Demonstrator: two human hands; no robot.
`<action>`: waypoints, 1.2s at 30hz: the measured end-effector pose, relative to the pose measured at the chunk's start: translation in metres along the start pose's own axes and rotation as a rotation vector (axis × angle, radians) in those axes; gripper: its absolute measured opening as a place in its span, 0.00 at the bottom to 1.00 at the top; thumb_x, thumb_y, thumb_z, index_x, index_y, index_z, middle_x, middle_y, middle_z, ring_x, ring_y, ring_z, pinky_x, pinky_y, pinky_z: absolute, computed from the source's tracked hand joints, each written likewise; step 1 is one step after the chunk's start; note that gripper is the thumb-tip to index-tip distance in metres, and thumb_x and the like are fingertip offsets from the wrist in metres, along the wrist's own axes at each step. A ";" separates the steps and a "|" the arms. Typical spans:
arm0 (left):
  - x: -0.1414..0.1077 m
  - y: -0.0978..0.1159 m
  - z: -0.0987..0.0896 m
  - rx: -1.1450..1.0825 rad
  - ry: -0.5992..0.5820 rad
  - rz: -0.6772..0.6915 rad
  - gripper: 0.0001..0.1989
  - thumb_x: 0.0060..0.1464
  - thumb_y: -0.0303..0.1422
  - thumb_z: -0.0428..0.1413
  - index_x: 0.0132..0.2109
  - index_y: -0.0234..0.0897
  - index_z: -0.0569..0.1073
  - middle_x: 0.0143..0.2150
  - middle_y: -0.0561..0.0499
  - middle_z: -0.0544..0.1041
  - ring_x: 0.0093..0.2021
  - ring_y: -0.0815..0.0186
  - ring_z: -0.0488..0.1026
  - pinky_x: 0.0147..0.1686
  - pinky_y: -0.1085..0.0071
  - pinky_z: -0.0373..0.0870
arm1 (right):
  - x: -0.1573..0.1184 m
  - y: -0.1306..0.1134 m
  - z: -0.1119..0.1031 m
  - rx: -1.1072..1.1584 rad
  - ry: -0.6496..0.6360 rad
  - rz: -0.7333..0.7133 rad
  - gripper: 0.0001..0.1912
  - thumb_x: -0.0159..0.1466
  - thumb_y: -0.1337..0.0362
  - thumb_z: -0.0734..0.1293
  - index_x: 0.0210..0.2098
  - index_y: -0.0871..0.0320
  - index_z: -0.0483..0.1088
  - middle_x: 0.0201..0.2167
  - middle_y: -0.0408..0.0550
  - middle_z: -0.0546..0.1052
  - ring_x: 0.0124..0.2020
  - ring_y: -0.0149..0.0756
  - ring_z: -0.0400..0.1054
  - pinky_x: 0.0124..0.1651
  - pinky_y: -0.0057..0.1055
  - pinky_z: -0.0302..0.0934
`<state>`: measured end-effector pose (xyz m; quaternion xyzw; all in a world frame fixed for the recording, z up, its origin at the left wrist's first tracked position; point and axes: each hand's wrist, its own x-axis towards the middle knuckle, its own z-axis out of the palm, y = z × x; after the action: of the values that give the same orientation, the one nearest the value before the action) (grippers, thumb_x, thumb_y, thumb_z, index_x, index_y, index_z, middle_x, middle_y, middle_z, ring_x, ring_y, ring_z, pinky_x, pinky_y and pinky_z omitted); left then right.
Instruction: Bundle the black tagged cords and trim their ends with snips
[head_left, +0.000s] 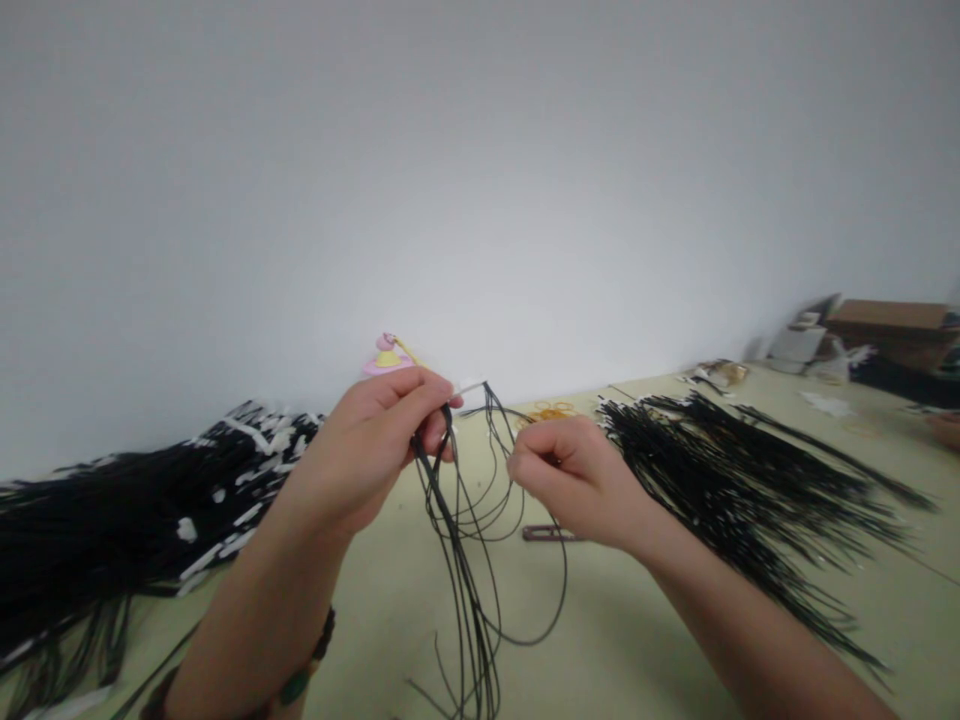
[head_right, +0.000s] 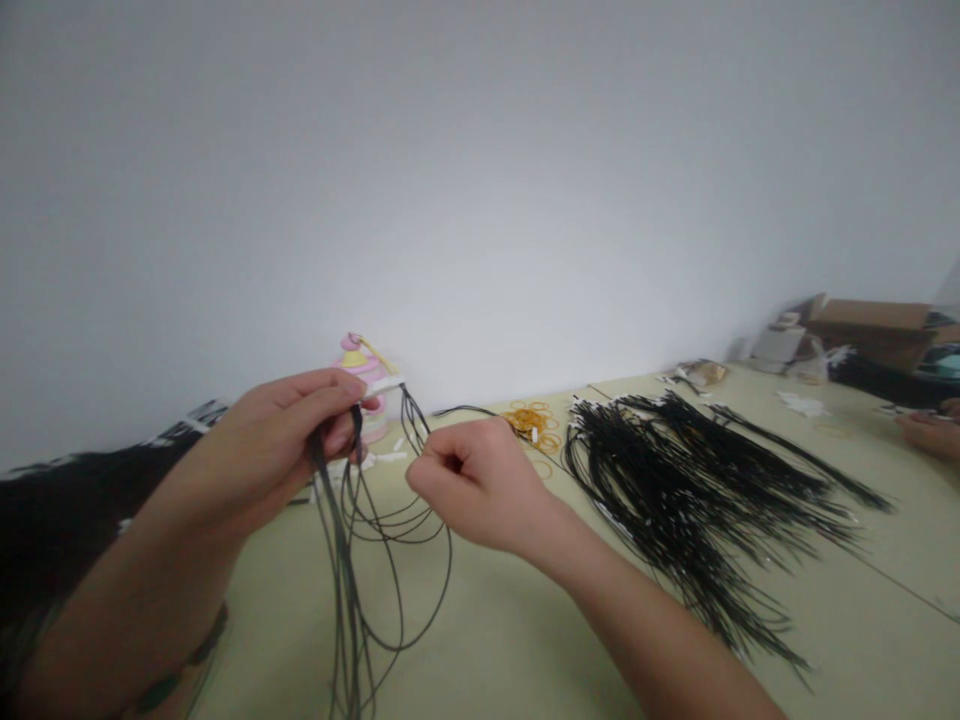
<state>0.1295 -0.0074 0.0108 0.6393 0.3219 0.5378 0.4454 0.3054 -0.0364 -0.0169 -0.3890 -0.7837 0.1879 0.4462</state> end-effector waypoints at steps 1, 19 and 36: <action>0.000 0.000 0.000 0.004 0.000 -0.002 0.11 0.55 0.30 0.54 0.25 0.36 0.72 0.15 0.58 0.65 0.17 0.75 0.64 0.20 0.82 0.64 | 0.001 0.001 0.000 0.002 0.004 0.006 0.14 0.53 0.67 0.59 0.13 0.59 0.52 0.13 0.37 0.51 0.17 0.21 0.45 0.20 0.23 0.40; -0.002 0.000 -0.001 0.033 -0.002 -0.019 0.10 0.54 0.32 0.54 0.26 0.35 0.72 0.14 0.59 0.64 0.16 0.75 0.64 0.20 0.80 0.64 | 0.002 0.002 0.001 -0.097 0.040 -0.060 0.13 0.52 0.68 0.60 0.13 0.60 0.55 0.13 0.37 0.54 0.17 0.20 0.47 0.20 0.22 0.41; -0.002 0.000 -0.002 0.133 -0.007 -0.007 0.10 0.52 0.33 0.54 0.25 0.34 0.70 0.14 0.59 0.64 0.17 0.76 0.64 0.20 0.81 0.62 | -0.002 -0.001 0.005 -0.272 0.302 -0.300 0.13 0.48 0.74 0.63 0.13 0.62 0.54 0.13 0.36 0.56 0.17 0.19 0.49 0.23 0.21 0.43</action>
<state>0.1271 -0.0091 0.0098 0.6683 0.3576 0.5114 0.4050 0.3014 -0.0388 -0.0198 -0.3482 -0.7752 -0.0479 0.5249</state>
